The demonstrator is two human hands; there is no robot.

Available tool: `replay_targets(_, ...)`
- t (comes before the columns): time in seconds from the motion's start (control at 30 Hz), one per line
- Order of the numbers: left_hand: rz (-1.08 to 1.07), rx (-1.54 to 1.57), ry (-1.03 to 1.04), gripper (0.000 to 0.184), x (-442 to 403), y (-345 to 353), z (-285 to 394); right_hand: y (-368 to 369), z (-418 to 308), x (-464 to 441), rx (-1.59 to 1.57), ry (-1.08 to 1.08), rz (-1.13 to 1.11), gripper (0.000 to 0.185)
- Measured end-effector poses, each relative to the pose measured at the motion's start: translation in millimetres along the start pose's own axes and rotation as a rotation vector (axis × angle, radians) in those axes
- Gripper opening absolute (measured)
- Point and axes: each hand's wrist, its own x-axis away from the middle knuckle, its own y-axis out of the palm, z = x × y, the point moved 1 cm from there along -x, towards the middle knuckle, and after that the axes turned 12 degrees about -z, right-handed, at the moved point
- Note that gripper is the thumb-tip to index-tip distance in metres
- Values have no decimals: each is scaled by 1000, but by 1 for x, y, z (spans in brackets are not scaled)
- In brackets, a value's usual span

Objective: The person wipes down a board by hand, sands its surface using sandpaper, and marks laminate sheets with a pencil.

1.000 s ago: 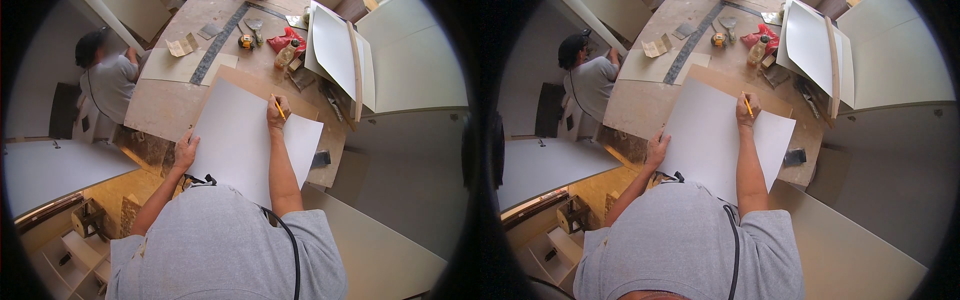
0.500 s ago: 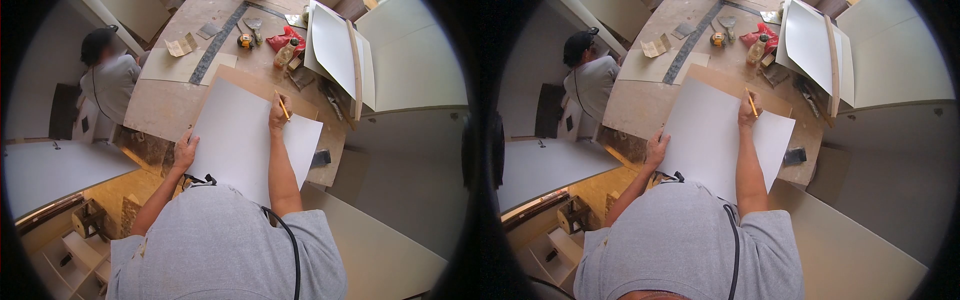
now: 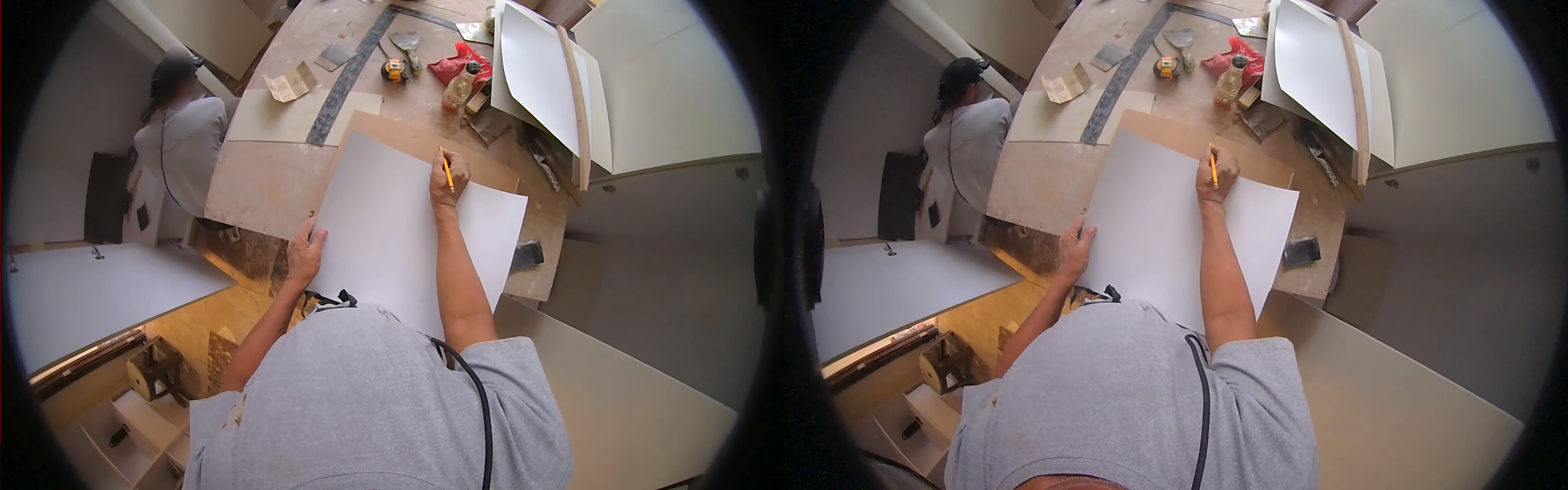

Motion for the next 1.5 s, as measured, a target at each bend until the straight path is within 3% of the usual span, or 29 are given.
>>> replay_targets(0.33,13,7,-8,36,-3,3,-13,4,7,3,23,-7,49,8)
replay_targets(0.4,20,4,-12,37,-3,3,-14,0,15,4,-160,197,78,14)
replay_targets(0.43,27,-56,-6,37,-3,2,-13,-9,11,-1,-161,195,76,14)
replay_targets(0.5,23,-113,-14,37,0,2,-13,-32,6,-4,-666,344,62,17)
replay_targets(0.6,-1,-13,1,37,-2,2,-13,-61,-10,17,-598,297,-19,18)
replay_targets(0.63,10,0,12,37,-1,1,-7,-68,-17,28,-509,172,-45,14)
replay_targets(0.77,6,81,53,35,-1,1,-3,-68,-22,69,-363,192,-189,13)
replay_targets(1.03,-20,59,56,38,-3,2,-13,-46,-25,73,-313,200,-114,14)
replay_targets(1.5,-23,80,37,36,-6,6,-31,-34,-23,66,-9,-24,-111,12)
